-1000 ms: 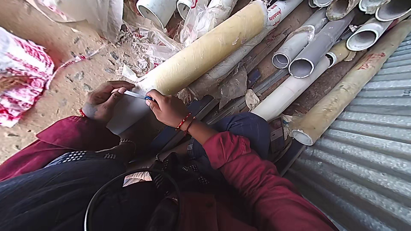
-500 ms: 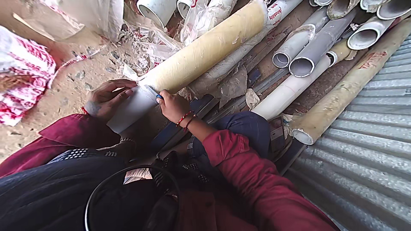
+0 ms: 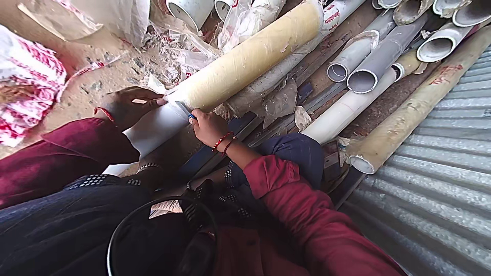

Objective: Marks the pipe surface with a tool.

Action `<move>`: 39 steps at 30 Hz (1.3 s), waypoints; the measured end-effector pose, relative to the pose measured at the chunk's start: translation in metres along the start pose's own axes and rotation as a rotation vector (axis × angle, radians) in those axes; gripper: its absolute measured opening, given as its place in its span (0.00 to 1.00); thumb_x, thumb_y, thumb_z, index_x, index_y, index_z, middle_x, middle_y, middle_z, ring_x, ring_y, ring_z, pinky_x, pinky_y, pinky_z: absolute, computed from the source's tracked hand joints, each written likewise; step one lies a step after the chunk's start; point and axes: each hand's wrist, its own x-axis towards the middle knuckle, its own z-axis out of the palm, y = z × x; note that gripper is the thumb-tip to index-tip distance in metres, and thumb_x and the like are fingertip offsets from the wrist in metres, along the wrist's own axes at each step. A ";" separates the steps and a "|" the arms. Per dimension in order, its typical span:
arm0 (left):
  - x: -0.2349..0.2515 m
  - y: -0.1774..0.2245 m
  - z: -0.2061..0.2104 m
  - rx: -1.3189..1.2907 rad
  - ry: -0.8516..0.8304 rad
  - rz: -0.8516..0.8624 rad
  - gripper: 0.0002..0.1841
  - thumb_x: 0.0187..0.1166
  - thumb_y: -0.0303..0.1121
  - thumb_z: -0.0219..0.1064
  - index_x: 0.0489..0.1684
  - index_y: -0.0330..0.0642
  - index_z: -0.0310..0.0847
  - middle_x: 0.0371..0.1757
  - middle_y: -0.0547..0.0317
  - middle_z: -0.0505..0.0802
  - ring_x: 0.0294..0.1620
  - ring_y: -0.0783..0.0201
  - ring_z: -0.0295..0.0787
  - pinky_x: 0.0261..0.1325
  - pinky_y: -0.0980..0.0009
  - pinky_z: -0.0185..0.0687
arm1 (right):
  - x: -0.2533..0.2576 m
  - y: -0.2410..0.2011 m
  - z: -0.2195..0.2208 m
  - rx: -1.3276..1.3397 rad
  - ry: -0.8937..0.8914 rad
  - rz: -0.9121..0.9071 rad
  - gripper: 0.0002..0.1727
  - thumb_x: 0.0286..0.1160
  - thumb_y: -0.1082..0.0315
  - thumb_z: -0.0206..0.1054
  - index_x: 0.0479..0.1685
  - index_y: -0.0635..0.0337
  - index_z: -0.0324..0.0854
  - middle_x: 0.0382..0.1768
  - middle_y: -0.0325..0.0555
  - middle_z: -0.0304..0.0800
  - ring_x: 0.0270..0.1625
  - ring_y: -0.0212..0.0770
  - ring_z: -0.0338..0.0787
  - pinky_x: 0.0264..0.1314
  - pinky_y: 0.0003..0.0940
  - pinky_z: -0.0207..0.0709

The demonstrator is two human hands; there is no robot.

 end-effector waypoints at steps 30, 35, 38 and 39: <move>0.008 -0.036 0.024 -0.067 0.094 0.200 0.26 0.94 0.43 0.48 0.82 0.38 0.73 0.78 0.40 0.83 0.81 0.52 0.78 0.86 0.54 0.64 | 0.001 -0.001 0.004 -0.265 -0.206 0.024 0.18 0.95 0.66 0.51 0.72 0.65 0.77 0.60 0.63 0.90 0.66 0.59 0.90 0.64 0.57 0.81; 0.006 -0.040 0.027 -0.159 0.166 0.223 0.20 0.89 0.39 0.60 0.69 0.34 0.84 0.67 0.46 0.91 0.68 0.66 0.88 0.77 0.66 0.76 | 0.000 -0.002 0.003 -0.284 -0.225 0.036 0.19 0.94 0.66 0.50 0.74 0.65 0.76 0.62 0.64 0.89 0.67 0.60 0.89 0.65 0.58 0.81; 0.015 -0.014 0.022 -0.333 0.192 -0.058 0.12 0.86 0.37 0.65 0.49 0.35 0.84 0.40 0.66 0.90 0.37 0.87 0.84 0.49 0.84 0.81 | 0.000 -0.003 0.002 -0.286 -0.237 0.034 0.20 0.94 0.67 0.51 0.75 0.66 0.74 0.64 0.63 0.88 0.68 0.60 0.88 0.66 0.57 0.80; 0.021 -0.007 0.017 -0.312 0.145 -0.095 0.14 0.87 0.38 0.65 0.49 0.32 0.82 0.40 0.63 0.89 0.38 0.84 0.84 0.51 0.81 0.82 | 0.000 -0.003 0.003 -0.292 -0.242 0.035 0.20 0.94 0.67 0.51 0.76 0.66 0.74 0.64 0.63 0.88 0.69 0.60 0.88 0.66 0.57 0.80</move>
